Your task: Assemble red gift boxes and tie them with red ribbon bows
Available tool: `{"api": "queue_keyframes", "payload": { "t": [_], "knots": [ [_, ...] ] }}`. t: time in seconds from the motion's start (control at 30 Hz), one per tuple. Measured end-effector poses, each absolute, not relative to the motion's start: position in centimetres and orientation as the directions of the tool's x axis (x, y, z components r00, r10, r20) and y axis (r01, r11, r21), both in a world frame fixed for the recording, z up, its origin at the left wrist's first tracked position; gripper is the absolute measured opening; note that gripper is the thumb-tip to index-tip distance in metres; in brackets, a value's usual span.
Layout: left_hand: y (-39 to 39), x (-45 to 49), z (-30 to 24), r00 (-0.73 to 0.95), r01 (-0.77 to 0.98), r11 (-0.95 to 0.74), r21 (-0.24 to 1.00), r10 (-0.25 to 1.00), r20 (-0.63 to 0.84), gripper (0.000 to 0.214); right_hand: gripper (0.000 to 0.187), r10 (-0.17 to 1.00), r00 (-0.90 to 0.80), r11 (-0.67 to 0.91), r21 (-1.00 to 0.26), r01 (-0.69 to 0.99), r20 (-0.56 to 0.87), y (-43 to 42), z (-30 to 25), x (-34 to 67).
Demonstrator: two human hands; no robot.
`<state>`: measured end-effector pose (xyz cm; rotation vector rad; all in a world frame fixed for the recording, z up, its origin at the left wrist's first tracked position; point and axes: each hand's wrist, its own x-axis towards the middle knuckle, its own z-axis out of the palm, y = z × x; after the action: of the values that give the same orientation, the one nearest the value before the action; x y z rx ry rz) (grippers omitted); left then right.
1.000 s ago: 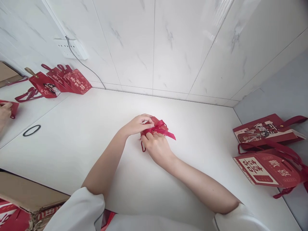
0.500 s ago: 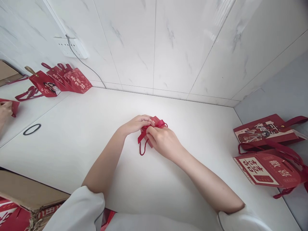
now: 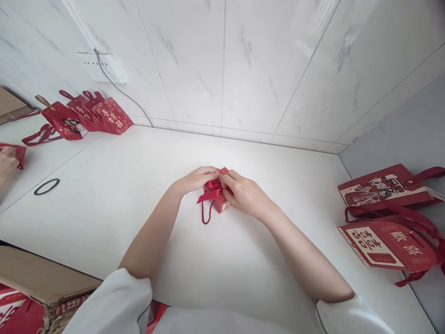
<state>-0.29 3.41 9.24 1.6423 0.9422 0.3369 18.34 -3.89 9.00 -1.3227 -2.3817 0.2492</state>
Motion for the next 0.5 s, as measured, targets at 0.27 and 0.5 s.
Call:
{"api": "queue_keyframes", "payload": {
  "t": [0.27, 0.5],
  "knots": [
    [3.1, 0.0, 9.4, 0.617, 0.428, -0.045, 0.902, 0.744, -0.256, 0.033, 0.014, 0.800, -0.576, 0.596, -0.347, 0.724, 0.172, -4.2, 11.0, 21.1],
    [3.0, 0.1, 9.4, 0.624, 0.456, -0.197, 0.868, 0.766, -0.154, 0.025, 0.012, 0.681, -0.712, 0.729, -0.245, 0.639, 0.170, -5.5, 10.0, 18.3]
  ]
}}
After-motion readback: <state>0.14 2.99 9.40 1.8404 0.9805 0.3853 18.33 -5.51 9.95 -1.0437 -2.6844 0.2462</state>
